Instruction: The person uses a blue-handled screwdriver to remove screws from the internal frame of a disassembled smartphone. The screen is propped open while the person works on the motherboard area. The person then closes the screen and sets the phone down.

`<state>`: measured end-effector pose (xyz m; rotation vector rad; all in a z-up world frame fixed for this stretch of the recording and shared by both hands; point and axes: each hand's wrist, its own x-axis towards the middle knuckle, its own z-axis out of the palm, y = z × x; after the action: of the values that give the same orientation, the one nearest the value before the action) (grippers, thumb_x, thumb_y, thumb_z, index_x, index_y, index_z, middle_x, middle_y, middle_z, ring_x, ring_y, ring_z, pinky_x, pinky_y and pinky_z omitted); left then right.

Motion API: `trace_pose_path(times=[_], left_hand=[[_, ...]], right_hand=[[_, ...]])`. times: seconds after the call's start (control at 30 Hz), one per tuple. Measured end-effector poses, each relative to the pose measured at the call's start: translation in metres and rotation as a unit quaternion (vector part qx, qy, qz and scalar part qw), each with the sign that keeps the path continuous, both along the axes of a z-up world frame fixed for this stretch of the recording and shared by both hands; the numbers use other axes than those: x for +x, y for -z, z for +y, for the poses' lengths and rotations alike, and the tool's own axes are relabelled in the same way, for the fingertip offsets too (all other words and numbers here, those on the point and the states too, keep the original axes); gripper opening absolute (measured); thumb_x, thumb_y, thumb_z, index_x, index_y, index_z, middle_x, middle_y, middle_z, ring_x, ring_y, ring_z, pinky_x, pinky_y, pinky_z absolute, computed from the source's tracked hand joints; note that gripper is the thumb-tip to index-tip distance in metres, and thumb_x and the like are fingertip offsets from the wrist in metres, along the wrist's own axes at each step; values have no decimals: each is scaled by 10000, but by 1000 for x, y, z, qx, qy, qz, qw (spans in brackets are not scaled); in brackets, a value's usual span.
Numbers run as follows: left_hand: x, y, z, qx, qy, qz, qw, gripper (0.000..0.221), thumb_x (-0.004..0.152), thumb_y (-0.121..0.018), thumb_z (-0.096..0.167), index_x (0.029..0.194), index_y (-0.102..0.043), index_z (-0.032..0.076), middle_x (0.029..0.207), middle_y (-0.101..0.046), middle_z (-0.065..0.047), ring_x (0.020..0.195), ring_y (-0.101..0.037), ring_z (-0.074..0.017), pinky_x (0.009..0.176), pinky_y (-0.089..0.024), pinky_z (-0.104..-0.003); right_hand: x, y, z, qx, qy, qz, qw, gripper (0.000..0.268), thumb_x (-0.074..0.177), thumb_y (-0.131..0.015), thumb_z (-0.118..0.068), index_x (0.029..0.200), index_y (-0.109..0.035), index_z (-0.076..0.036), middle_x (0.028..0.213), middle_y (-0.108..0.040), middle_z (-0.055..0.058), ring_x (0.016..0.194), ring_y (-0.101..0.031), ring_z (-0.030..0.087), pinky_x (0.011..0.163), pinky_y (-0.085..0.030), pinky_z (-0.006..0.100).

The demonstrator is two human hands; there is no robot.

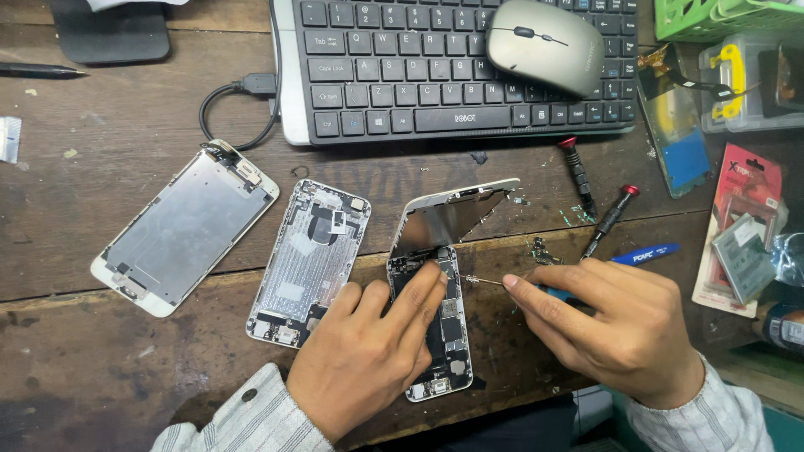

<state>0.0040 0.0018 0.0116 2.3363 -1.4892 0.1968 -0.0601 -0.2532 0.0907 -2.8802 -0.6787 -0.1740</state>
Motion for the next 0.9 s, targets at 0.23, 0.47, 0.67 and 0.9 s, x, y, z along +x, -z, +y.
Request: trace_pose_path(times=[0.23,0.47,0.67,0.9], left_hand=[[0,1,0,7,-1,0,1000,556,880,-621,365,1355,-660,79,1459,-589,-61,811,-538,-253,710,-441,-377],[-1,2,0,4,1,0,1000,561,881,-630,373,1358,-660,79,1461,-591,-64,815,-538,-256,711,-439,-381],[0,1,0,-1,0,1,1000,525,896,-603,334,1350,-666,77,1447,-597,-63,821,-543,-255,712,-443,-376],[0,-1,0,-8,-4,-1,1000,493,911,-576,301,1338,-673,72,1431,-610,-62,797,-539,-254,699,-438,-378]], right_hand=[[4,-3,2,-35,-9,-11,999,193,949,-697,-135,1131,-759,-149,939,-719,31,589,-574,220,511,-442,337],[5,-2,3,-42,-10,-10,999,199,945,-718,-144,1141,-754,-155,945,-718,31,597,-582,220,516,-446,338],[7,-4,5,-44,-14,-18,999,168,943,-726,-137,1107,-760,-155,913,-712,27,579,-571,216,491,-432,336],[6,-4,4,-51,-15,-9,999,190,940,-732,-155,1129,-755,-154,932,-711,21,598,-580,225,517,-455,351]])
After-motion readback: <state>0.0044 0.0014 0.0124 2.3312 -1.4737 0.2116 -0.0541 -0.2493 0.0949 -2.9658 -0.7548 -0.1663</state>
